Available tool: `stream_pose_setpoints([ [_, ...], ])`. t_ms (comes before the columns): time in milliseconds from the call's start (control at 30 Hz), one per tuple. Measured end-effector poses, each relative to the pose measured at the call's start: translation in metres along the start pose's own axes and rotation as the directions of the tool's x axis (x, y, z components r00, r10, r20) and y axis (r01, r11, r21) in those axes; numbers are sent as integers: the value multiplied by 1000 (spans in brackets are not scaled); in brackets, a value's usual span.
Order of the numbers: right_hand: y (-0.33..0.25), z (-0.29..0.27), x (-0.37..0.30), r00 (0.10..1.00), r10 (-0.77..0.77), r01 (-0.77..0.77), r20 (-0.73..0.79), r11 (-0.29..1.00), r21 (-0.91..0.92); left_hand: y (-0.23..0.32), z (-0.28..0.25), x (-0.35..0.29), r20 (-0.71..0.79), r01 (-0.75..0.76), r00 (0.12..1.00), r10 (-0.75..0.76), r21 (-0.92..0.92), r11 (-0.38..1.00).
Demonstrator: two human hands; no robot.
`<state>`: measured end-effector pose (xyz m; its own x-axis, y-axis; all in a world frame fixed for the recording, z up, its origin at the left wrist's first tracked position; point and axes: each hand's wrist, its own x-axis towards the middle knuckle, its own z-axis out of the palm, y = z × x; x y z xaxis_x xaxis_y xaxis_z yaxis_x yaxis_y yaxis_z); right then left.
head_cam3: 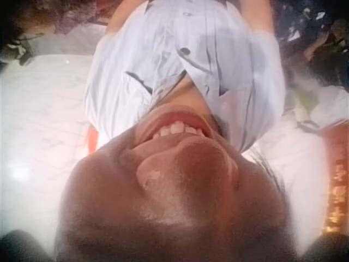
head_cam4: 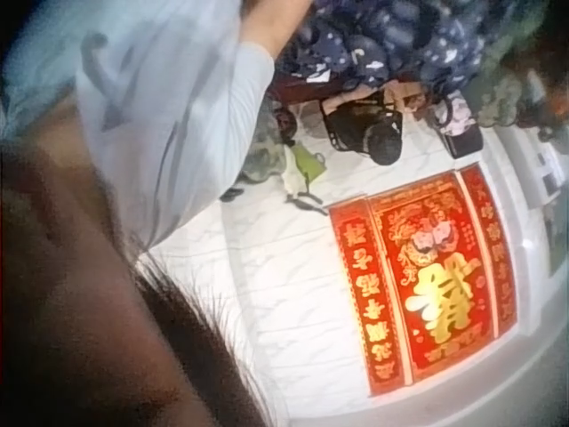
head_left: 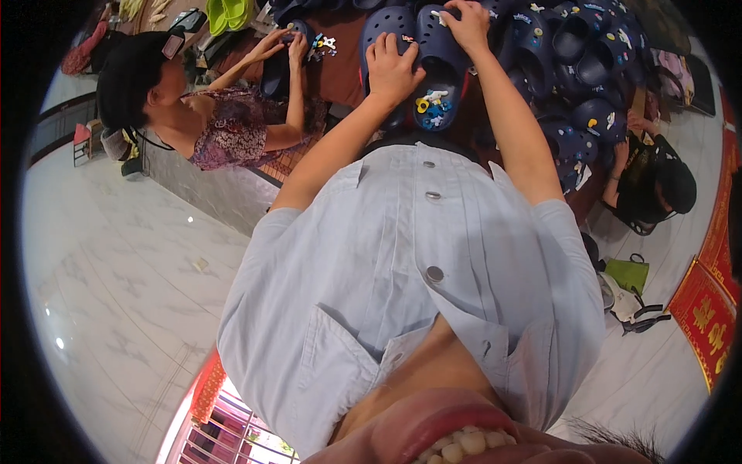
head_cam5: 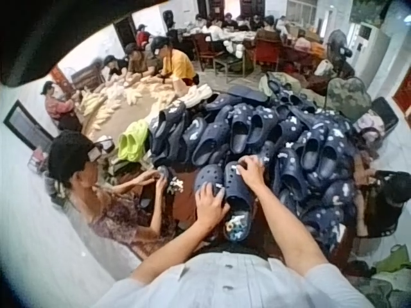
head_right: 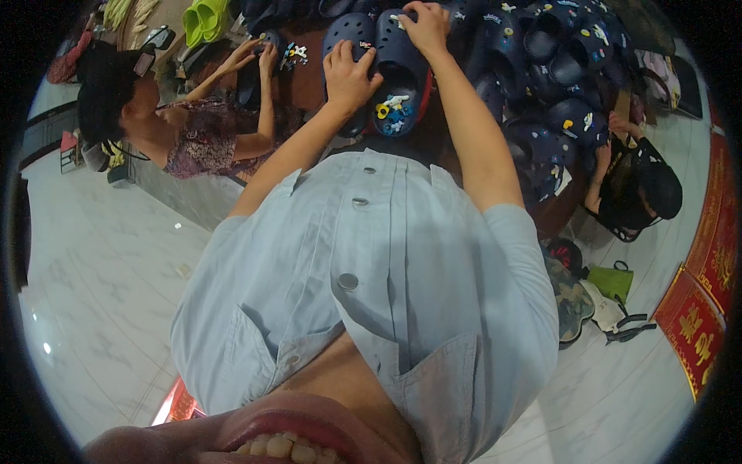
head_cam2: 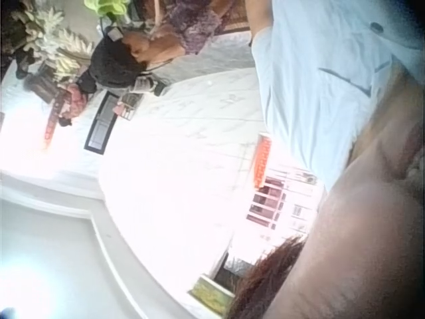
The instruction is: Attach decorative accessories to rubber clogs.
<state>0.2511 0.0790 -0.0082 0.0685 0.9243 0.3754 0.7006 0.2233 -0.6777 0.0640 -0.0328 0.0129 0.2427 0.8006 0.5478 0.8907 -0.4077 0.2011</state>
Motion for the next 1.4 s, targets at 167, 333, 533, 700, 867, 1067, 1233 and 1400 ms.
stream_pose_setpoints([
  [167,-11,10,12,991,51,-34,120,990,-137,1,-2,0,8,-12,1000,12,3,1000],
  [333,-3,15,17,991,97,-80,90,981,-175,4,1,3,0,-40,999,40,8,999],
  [533,-5,-10,2,996,86,-82,-9,965,251,-4,1,-1,-12,-26,1000,26,-1,1000],
  [700,29,-61,-61,981,191,-177,-18,938,298,-2,6,4,38,-23,999,23,-9,1000],
  [867,-22,-97,-136,963,270,-270,21,950,158,-5,3,-2,-11,-39,999,39,-13,999],
  [1067,-59,-94,-163,980,-139,130,144,989,74,-4,2,-3,76,-47,996,44,27,999],
  [1233,-59,-82,-169,876,-274,417,398,845,-335,-4,1,1,82,-56,995,56,-2,998],
  [1400,-66,-78,-166,892,-242,387,382,846,-368,-6,-2,2,74,-60,995,60,4,998],
])
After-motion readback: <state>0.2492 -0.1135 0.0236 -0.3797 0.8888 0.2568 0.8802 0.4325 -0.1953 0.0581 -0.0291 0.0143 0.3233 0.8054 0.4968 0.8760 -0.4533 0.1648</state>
